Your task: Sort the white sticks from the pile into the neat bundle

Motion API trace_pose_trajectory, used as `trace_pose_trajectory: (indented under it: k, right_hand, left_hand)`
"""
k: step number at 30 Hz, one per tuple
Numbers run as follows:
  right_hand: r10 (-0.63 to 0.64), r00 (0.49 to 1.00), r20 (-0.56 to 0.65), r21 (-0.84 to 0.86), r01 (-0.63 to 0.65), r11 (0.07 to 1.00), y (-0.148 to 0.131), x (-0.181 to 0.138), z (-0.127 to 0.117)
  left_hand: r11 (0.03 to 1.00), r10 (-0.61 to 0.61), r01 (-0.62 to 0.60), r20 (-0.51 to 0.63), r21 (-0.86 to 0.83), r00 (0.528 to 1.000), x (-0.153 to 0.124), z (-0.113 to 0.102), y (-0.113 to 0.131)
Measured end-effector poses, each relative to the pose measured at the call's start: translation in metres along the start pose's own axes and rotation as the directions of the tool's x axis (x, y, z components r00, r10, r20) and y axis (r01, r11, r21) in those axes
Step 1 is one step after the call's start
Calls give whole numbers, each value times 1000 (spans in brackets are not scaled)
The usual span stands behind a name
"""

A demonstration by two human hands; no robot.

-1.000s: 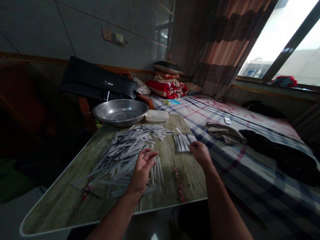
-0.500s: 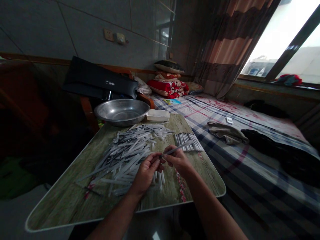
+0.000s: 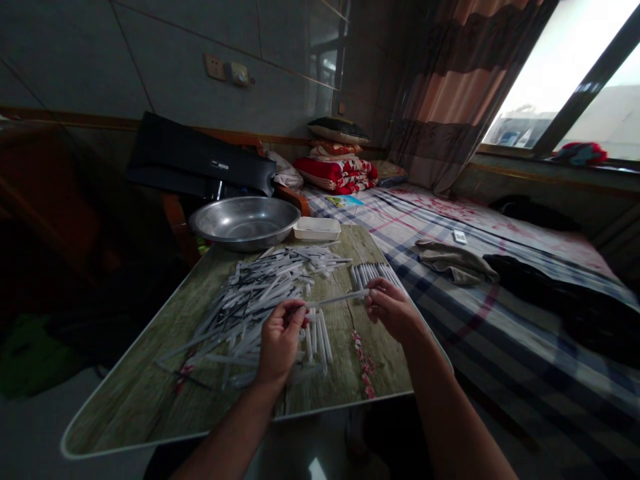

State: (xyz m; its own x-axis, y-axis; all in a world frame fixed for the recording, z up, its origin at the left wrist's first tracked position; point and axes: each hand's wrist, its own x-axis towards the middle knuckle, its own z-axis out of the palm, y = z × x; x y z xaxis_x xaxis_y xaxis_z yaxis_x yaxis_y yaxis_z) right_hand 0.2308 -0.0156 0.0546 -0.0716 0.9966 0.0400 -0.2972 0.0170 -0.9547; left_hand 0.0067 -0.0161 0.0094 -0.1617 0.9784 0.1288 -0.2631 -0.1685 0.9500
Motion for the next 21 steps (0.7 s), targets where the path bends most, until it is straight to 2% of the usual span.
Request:
trace_pose_trajectory:
  k: [4, 8, 11, 13, 15, 17, 19, 21]
  right_hand:
    - [53, 995, 80, -287, -28, 958, -1, -3, -18]
    - [146, 980, 138, -589, -37, 807, 7, -8, -20]
    - [150, 972, 182, -724, 29, 689, 11, -10, -16]
    - [118, 978, 170, -748, 50, 661, 10, -8, -17]
    - [59, 995, 83, -751, 23, 659, 9, -4, -25]
    - [-17, 997, -78, -759, -48, 649, 8, 2, -40]
    - [-104, 964, -245, -793, -138, 594, 8, 8, -58]
    - [-210, 902, -376, -840, -236, 488, 11, 14, -75]
  left_hand:
    - [1000, 16, -16, -10, 25, 1000, 1, 0, -3]
    - [1000, 2, -1, -15, 20, 1000, 2, 1, -2]
    - [1000, -22, 22, -17, -12, 1000, 2, 4, -2]
    - [999, -18, 18, 3, -29, 1000, 2, 4, -4]
    - [999, -1, 2, 27, -37, 1000, 1, 4, -5]
    - [1000, 8, -7, 42, -30, 999, 1, 4, -6]
    - [1000, 2, -1, 49, -17, 999, 0, 3, -7]
    - [1000, -10, 11, 60, -4, 998, 0, 2, -6]
